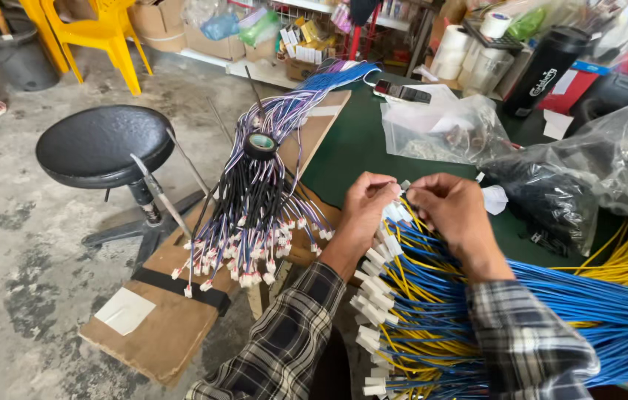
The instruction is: The person sits at a workbench and repeatedly picks up small white plastic connectors and blue and yellow wires. They insert the wire ends into the connectors by hand and place the finished units into a growing pile on the table.
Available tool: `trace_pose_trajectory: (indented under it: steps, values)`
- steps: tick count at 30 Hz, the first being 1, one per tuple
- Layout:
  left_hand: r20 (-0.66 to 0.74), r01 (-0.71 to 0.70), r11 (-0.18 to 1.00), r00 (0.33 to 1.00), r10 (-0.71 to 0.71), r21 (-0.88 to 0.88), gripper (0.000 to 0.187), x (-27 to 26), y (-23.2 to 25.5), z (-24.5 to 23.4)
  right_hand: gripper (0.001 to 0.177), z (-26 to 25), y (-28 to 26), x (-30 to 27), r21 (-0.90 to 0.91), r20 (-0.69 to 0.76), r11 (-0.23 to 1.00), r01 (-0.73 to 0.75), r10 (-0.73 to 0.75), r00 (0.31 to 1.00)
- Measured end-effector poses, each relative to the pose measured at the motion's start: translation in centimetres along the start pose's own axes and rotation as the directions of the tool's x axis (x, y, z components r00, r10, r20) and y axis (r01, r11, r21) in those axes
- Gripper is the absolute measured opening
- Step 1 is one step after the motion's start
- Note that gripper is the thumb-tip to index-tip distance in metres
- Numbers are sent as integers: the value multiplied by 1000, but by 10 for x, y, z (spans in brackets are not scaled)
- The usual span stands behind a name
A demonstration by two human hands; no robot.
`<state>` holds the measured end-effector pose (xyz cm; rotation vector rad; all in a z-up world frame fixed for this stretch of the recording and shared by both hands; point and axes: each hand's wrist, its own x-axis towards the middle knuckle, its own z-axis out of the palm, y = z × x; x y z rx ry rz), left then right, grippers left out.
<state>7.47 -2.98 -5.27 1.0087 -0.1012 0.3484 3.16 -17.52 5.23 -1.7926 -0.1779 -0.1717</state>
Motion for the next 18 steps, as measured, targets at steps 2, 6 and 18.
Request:
trace_pose_trajectory:
  steps: [2, 6, 18]
  values:
    - [0, 11, 1000, 1000, -11, -1, 32, 0, 2, 1, 16, -6, 2, 0, -164, -4, 986, 31, -32, 999]
    - [20, -56, 996, 998, 55, 63, 31, 7, -6, -6, 22, -9, -2, -10, -482, 10, 866, 130, -142, 990]
    - [2, -55, 998, 998, 55, 15, 25, 5, -8, -6, 7, -5, 12, -21, -629, 36, 648, 430, -528, 848]
